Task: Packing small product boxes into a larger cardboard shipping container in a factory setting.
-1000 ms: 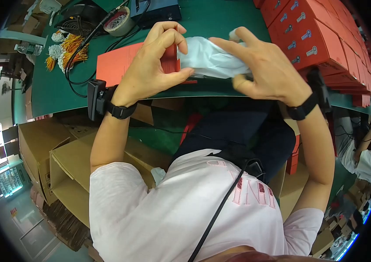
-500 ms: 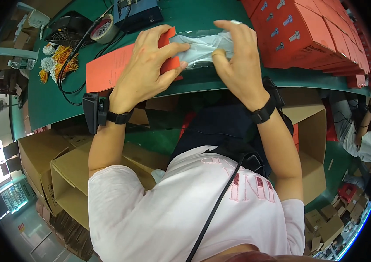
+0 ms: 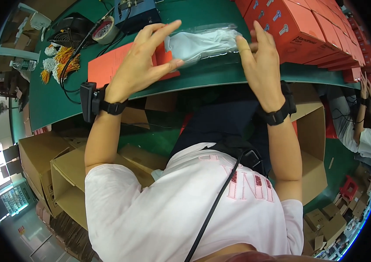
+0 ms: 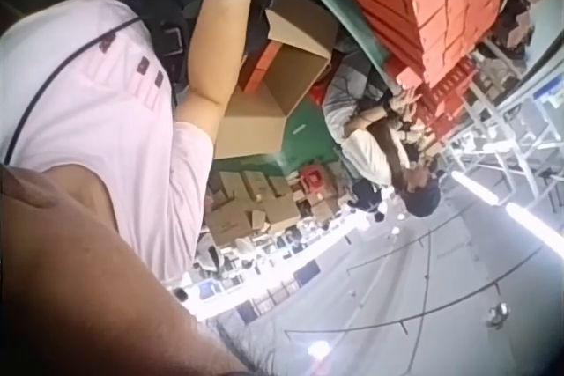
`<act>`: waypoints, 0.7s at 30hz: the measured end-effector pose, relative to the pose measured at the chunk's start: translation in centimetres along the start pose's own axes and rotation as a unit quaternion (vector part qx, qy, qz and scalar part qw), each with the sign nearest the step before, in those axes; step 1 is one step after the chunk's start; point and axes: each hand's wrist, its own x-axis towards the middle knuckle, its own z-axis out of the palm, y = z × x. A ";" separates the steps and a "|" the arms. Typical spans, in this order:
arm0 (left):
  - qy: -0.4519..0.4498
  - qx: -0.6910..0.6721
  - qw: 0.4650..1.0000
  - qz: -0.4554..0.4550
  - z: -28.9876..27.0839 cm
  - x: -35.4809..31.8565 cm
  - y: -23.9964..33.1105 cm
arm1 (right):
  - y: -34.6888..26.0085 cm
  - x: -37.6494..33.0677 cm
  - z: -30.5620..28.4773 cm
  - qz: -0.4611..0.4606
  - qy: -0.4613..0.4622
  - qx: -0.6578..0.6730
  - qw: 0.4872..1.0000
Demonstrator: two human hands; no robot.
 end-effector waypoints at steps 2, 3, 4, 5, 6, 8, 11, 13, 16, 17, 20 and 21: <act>0.002 0.003 1.000 0.006 0.3 -0.2 0.0 | 0.2 0.3 -0.2 0.154 -0.199 -0.050 0.967; 0.004 -0.003 1.000 0.001 0.4 -0.2 0.1 | 0.4 0.3 0.4 0.232 -0.247 0.055 0.939; 0.008 -0.011 1.000 -0.004 0.6 -0.2 0.1 | 0.9 0.2 1.1 0.235 -0.242 0.056 0.940; 0.004 -0.009 1.000 0.000 0.8 -0.1 0.0 | 1.3 -0.1 2.0 0.245 -0.227 0.120 0.935; 0.013 0.006 1.000 0.005 0.8 -0.4 -0.1 | 0.5 0.0 2.3 0.253 -0.213 0.184 0.926; 0.018 0.024 0.999 0.011 0.9 -0.6 -0.1 | -1.1 -0.4 2.2 0.233 -0.290 0.160 0.914; 0.006 -0.002 1.000 0.002 1.0 -0.6 0.2 | -3.5 -1.6 2.9 0.216 -0.318 0.241 0.891; 0.021 0.003 1.000 0.021 0.9 -0.5 0.0 | -4.1 -1.4 3.6 0.308 -0.328 0.414 0.791; 0.020 0.000 1.000 0.021 0.9 -0.4 0.1 | -3.1 -0.9 3.5 0.343 -0.350 0.452 0.745; 0.018 0.001 1.000 0.022 0.9 -0.3 0.1 | -2.8 -1.0 3.6 0.375 -0.340 0.478 0.718; 0.015 -0.002 1.000 0.026 0.9 -0.1 0.0 | -3.2 -1.3 3.4 0.352 -0.337 0.464 0.740; 0.033 -0.023 0.998 0.043 0.6 -0.3 -0.1 | -3.5 -1.4 3.2 0.299 -0.364 0.458 0.754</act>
